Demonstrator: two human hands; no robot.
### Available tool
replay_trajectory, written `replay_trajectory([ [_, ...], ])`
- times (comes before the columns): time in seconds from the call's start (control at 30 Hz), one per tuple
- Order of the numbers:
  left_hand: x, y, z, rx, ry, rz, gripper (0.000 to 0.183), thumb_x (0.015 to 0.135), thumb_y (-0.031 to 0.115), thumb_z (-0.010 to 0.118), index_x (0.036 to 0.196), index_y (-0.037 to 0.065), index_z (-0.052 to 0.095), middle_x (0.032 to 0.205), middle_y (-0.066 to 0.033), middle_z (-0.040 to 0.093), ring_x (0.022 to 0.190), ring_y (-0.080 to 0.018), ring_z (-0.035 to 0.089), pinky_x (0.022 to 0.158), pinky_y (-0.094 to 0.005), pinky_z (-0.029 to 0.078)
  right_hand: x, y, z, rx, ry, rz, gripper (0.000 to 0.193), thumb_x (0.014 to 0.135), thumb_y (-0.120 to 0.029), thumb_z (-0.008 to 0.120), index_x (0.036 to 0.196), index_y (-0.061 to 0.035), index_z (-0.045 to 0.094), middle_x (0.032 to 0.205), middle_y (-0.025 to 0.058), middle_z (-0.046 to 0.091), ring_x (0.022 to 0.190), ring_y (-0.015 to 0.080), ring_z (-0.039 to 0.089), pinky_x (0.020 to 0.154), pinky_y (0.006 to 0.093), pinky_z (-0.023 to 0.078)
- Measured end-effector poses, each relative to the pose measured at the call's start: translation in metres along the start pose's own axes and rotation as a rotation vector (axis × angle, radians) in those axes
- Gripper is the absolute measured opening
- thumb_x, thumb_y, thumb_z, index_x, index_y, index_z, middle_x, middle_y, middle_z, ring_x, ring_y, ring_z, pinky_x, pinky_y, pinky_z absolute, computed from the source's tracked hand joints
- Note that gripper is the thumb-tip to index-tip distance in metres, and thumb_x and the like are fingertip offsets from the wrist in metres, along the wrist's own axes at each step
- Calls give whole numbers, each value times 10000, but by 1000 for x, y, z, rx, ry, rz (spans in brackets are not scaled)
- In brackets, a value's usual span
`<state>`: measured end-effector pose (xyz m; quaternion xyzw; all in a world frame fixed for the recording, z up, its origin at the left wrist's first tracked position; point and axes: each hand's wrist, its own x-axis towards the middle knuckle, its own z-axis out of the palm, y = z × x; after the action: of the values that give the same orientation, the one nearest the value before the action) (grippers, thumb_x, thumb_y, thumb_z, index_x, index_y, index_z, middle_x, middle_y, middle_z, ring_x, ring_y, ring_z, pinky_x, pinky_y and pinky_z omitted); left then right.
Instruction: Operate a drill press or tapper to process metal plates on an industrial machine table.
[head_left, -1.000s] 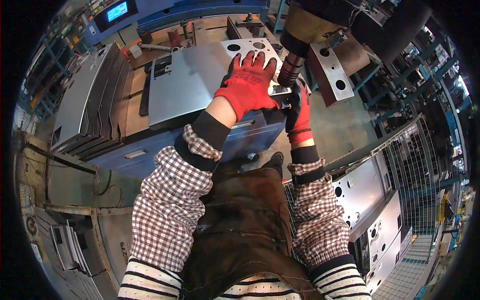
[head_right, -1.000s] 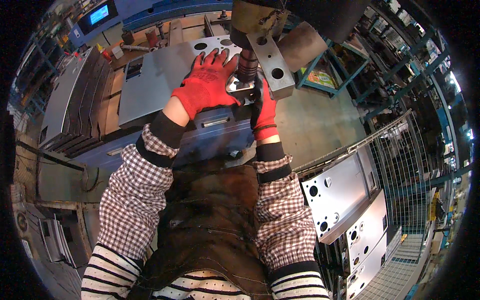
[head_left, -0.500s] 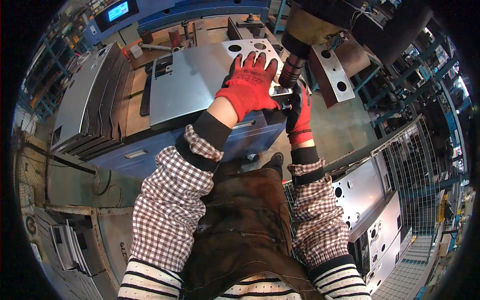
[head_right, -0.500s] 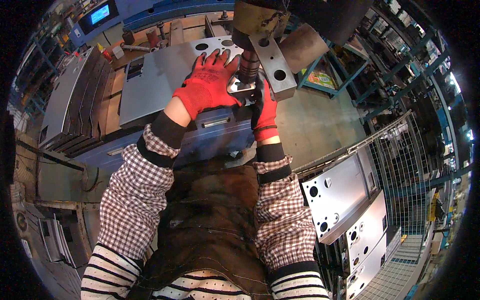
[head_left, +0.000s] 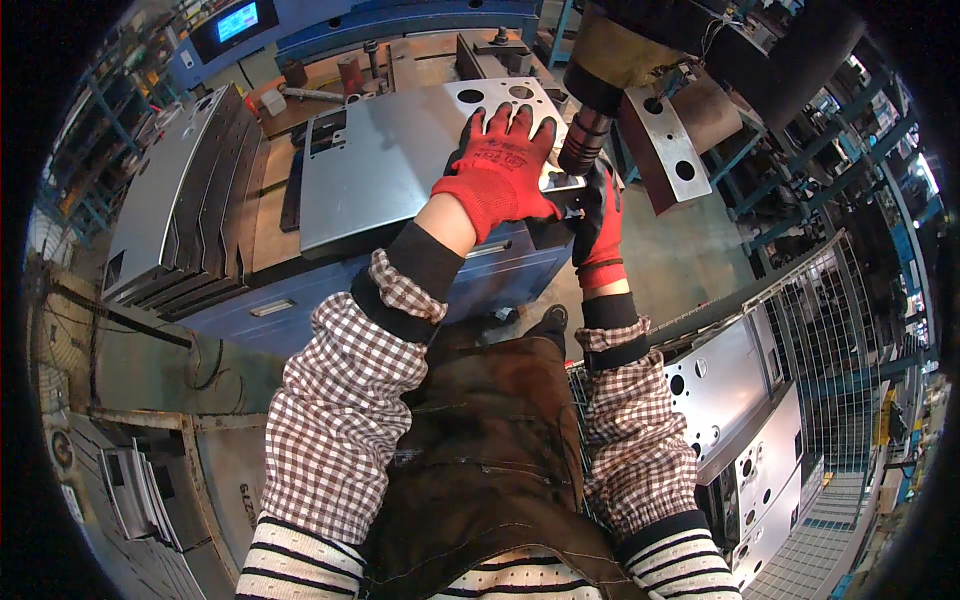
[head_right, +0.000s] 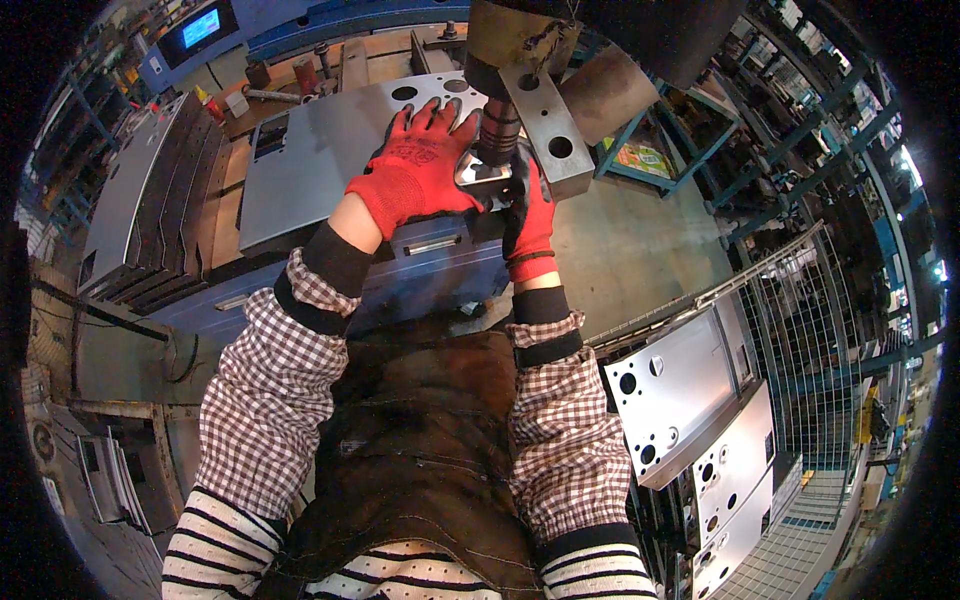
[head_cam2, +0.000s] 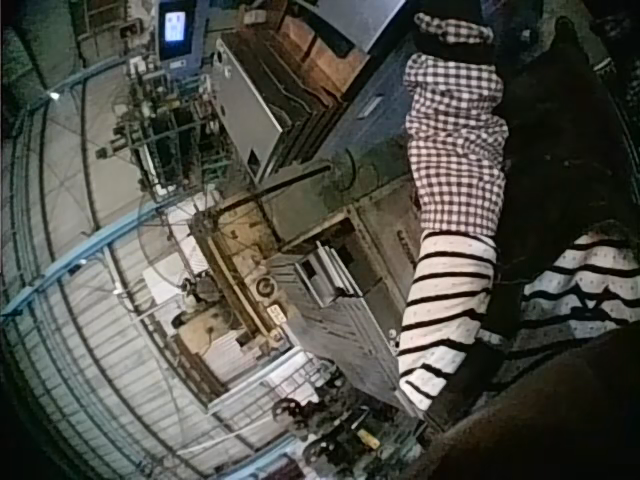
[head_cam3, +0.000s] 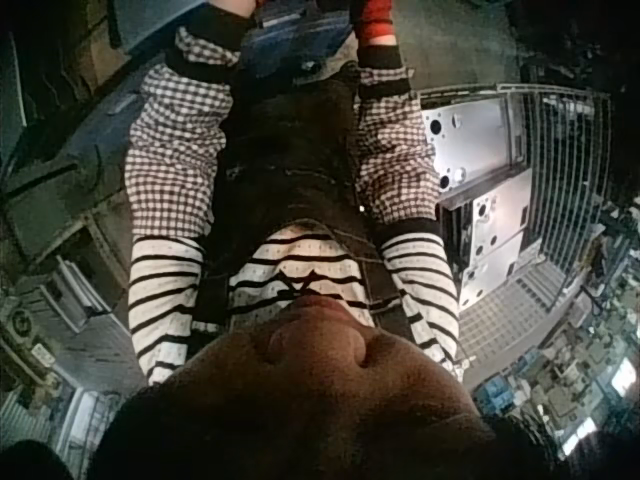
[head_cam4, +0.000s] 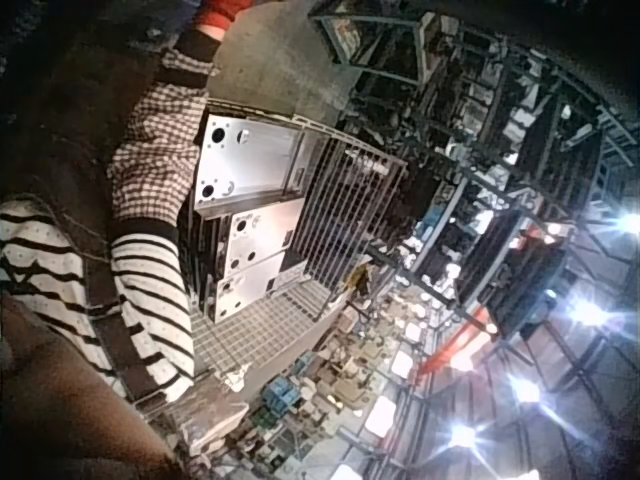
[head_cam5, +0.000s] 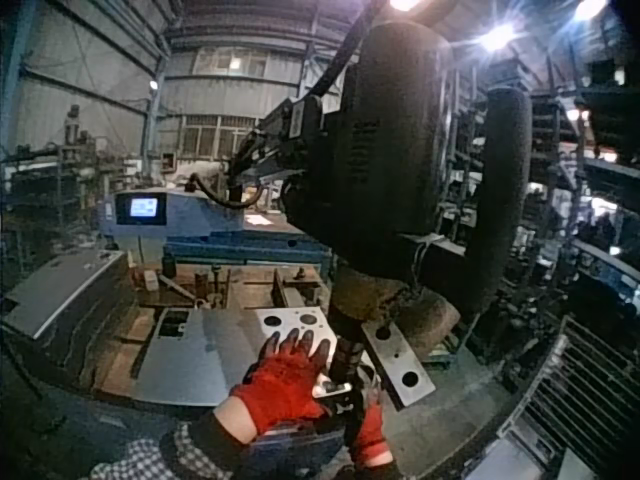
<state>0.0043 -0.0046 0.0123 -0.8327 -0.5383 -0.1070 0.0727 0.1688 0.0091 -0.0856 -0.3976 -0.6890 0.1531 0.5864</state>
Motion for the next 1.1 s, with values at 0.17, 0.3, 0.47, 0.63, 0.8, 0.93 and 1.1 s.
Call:
replay_trajectory([
  [0.17, -2, -1, -2, -13, -5, -9, 1004, 601, 629, 662, 1381, 104, 313, 1415, -202, 293, 1319, -382, 255, 1066, -535, 153, 2, -2, 1, 4, -6, -63, 429, 865, -148, 477, 1285, -60, 451, 1144, 80, 565, 944, 183, 574, 761, 290, 473],
  [0.3, -2, 0, -1, -18, 24, -2, 995, 604, 628, 660, 1373, 95, 322, 1405, -208, 307, 1309, -388, 270, 1063, -533, 160, 7, -4, -7, 370, -37, 239, 405, 915, -211, 444, 1292, -63, 447, 1180, 66, 554, 969, 188, 572, 763, 276, 465],
  [0.47, -3, 0, 1, -27, 72, 31, 985, 608, 614, 658, 1366, 77, 329, 1385, -215, 332, 1294, -393, 291, 1062, -528, 174, 20, 9, -42, 776, 375, 284, 400, 944, -300, 415, 1228, -30, 494, 1134, 72, 555, 1001, 194, 535, 829, 319, 438],
  [0.63, -5, -2, 5, -22, 115, 32, 975, 613, 616, 653, 1360, 76, 333, 1383, -216, 334, 1291, -388, 297, 1060, -527, 178, 78, -139, -92, 507, 246, -118, 485, 923, -333, 434, 1282, -6, 432, 1216, 113, 535, 1135, 208, 508, 943, 328, 406],
  [0.8, -3, 0, 4, -13, 96, 30, 975, 610, 626, 651, 1361, 91, 334, 1381, -205, 339, 1290, -375, 301, 1062, -524, 172, 108, -190, -105, 39, 322, -643, 445, 925, -298, 448, 1241, 15, 472, 1161, 120, 569, 1055, 211, 554, 900, 329, 440],
  [0.93, -3, -1, 3, 9, 79, 24, 974, 610, 629, 649, 1362, 96, 334, 1388, -202, 331, 1296, -369, 291, 1060, -524, 174, 122, -210, -116, -406, 240, -902, 413, 926, -290, 452, 1156, 39, 550, 1078, 123, 601, 935, 207, 603, 836, 315, 471],
  [1.1, -3, -2, 4, 11, 67, 25, 988, 605, 629, 650, 1371, 99, 320, 1395, -197, 324, 1301, -364, 282, 1060, -524, 172, 128, -206, -113, -270, 230, -755, 410, 942, -293, 432, 1184, 20, 541, 1108, 122, 592, 983, 217, 587, 871, 330, 454],
])
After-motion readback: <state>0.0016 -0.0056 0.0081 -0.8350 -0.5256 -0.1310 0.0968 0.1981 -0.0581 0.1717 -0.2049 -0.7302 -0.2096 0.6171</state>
